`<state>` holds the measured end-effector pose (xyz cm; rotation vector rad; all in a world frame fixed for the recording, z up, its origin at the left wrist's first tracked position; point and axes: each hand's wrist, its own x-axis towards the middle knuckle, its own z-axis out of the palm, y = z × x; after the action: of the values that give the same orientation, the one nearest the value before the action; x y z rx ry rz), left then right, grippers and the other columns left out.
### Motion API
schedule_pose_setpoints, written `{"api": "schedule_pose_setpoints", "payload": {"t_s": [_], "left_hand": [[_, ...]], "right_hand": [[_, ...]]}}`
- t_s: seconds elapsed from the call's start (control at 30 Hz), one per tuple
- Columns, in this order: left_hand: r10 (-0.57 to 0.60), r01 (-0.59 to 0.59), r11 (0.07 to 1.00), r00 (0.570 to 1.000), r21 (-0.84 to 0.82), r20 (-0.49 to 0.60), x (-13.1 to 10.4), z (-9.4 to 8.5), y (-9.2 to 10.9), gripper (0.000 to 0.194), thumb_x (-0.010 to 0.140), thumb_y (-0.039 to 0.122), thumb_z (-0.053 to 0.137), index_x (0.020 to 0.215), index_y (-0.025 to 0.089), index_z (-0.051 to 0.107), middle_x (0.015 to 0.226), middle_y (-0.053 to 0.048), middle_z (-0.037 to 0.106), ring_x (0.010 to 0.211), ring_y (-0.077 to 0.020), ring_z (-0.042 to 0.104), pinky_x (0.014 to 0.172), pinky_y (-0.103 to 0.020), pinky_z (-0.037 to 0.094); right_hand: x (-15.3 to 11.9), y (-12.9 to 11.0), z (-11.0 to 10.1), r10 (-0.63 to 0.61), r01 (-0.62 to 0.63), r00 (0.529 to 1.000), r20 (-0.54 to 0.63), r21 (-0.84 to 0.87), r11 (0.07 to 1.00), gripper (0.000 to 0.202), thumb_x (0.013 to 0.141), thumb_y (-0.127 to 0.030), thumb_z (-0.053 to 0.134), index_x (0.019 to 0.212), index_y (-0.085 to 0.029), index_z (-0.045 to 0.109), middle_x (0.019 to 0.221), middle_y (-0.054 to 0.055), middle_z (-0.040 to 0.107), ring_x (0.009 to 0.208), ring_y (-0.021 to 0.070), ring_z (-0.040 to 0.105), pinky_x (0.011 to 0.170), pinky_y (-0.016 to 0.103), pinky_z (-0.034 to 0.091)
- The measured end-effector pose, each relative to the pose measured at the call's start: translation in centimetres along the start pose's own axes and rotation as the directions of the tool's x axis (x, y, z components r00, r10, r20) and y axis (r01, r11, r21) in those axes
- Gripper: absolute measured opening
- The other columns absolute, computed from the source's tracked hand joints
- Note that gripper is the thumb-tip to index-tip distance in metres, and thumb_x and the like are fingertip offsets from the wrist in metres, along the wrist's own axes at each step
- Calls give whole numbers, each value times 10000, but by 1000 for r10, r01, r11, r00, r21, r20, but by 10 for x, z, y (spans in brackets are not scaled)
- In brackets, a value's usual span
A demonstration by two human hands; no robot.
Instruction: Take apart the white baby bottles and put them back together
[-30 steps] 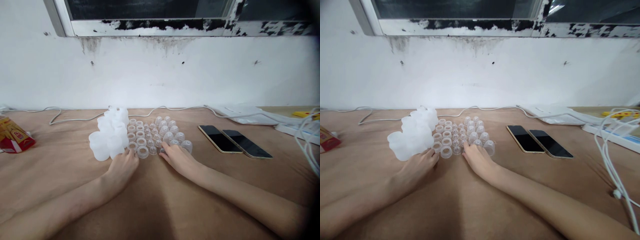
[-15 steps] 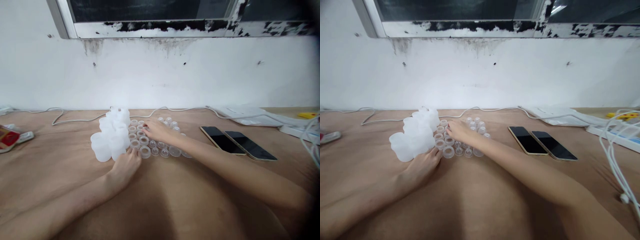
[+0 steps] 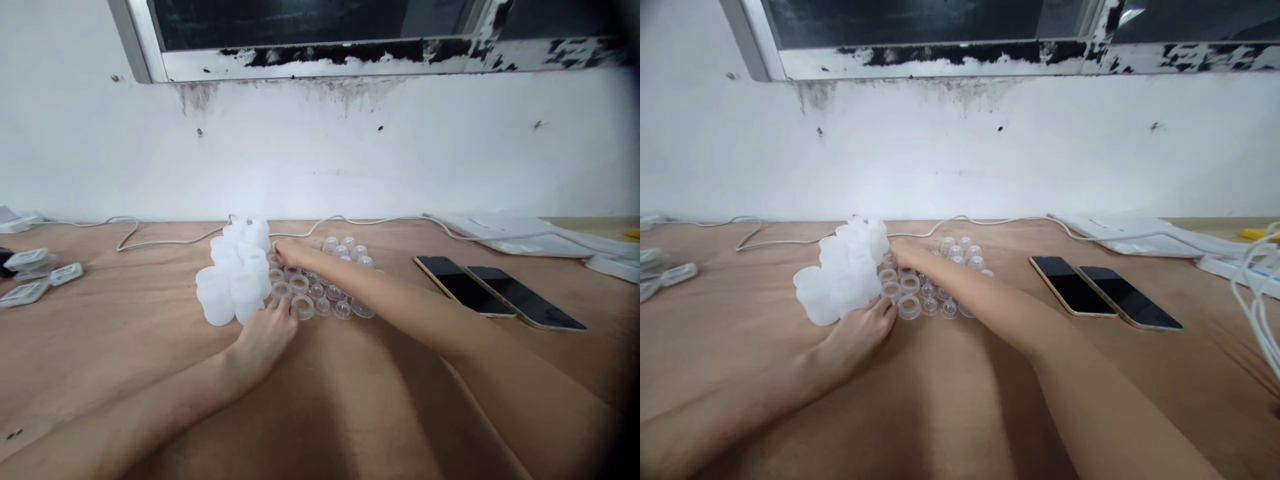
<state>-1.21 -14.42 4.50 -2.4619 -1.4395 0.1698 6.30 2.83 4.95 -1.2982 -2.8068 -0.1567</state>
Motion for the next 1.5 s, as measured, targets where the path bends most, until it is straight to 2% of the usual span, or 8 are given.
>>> {"api": "schedule_pose_setpoints", "payload": {"t_s": [0.23, 0.4, 0.57, 0.77, 0.93, 1.2, 1.4, 1.5], "left_hand": [[16, -16, 1000, 1000, -11, -2, 3, 2, 0, 261, 749, 2, 381, 949, 94, 520, 950, -125, 526, 848, -200, 542, 566, -244, 475], [12, -12, 1000, 1000, -1, -2, 3, 3, -1, 292, 739, -21, 348, 958, 79, 514, 941, -124, 522, 837, -201, 541, 554, -252, 482], [6, -4, 1000, 997, 22, -78, 1, 1, -3, 316, 715, -40, 339, 943, 98, 509, 937, -100, 513, 803, -189, 539, 527, -248, 477], [26, -27, 1000, 997, -3, -79, -1, -1, -2, 294, 701, -6, 393, 954, 102, 497, 952, -102, 512, 841, -203, 528, 538, -254, 483], [36, -37, 999, 999, -20, -37, -1, 1, 3, 265, 740, 21, 366, 957, 100, 496, 929, -108, 522, 850, -219, 533, 549, -283, 494], [49, -50, 998, 999, -29, -22, -2, 0, 2, 250, 743, 22, 362, 934, 88, 509, 912, -112, 521, 839, -222, 534, 534, -288, 500], [49, -52, 998, 996, -38, -80, -3, 2, 2, 211, 782, 85, 357, 923, 100, 513, 910, -107, 533, 845, -223, 537, 520, -282, 493], [60, -76, 993, 985, -90, -164, -5, -2, -2, 184, 799, 142, 373, 917, 125, 513, 889, -85, 546, 806, -201, 549, 513, -262, 475]], "right_hand": [[9, 11, 10, 39, -38, 997, -65, 17, 999, 308, 715, -273, 497, 971, -118, 568, 1021, 141, 590, 870, 244, 568, 678, 279, 432], [19, 15, 15, 46, -43, 998, -53, 51, 998, 295, 683, -227, 509, 964, -161, 570, 974, 86, 617, 848, 220, 573, 674, 261, 432], [21, 14, 13, 45, -40, 997, -63, 74, 996, 253, 657, -190, 525, 896, -158, 604, 917, 84, 630, 806, 228, 580, 657, 274, 430], [4, 9, 2, -120, 134, 983, -139, 97, 986, 225, 712, -173, 488, 901, -152, 609, 953, 71, 605, 878, 181, 540, 757, 259, 386], [-11, 8, 1, -440, 456, 887, -139, 130, 880, 192, 736, -266, 520, 851, -163, 632, 923, 56, 600, 870, 150, 517, 783, 241, 358], [-11, 13, 4, -359, 366, 928, -101, 52, 929, 182, 733, -252, 505, 720, -138, 647, 826, 78, 613, 809, 180, 524, 793, 310, 339], [-26, 15, -7, -525, 545, 838, -148, 175, 820, 170, 708, -283, 564, 786, -153, 640, 905, 65, 566, 882, 162, 476, 813, 263, 343], [-31, 15, -5, -528, 535, 845, -90, 155, 830, 162, 693, -296, 589, 710, -143, 639, 891, 74, 554, 888, 178, 458, 825, 292, 333]]}}
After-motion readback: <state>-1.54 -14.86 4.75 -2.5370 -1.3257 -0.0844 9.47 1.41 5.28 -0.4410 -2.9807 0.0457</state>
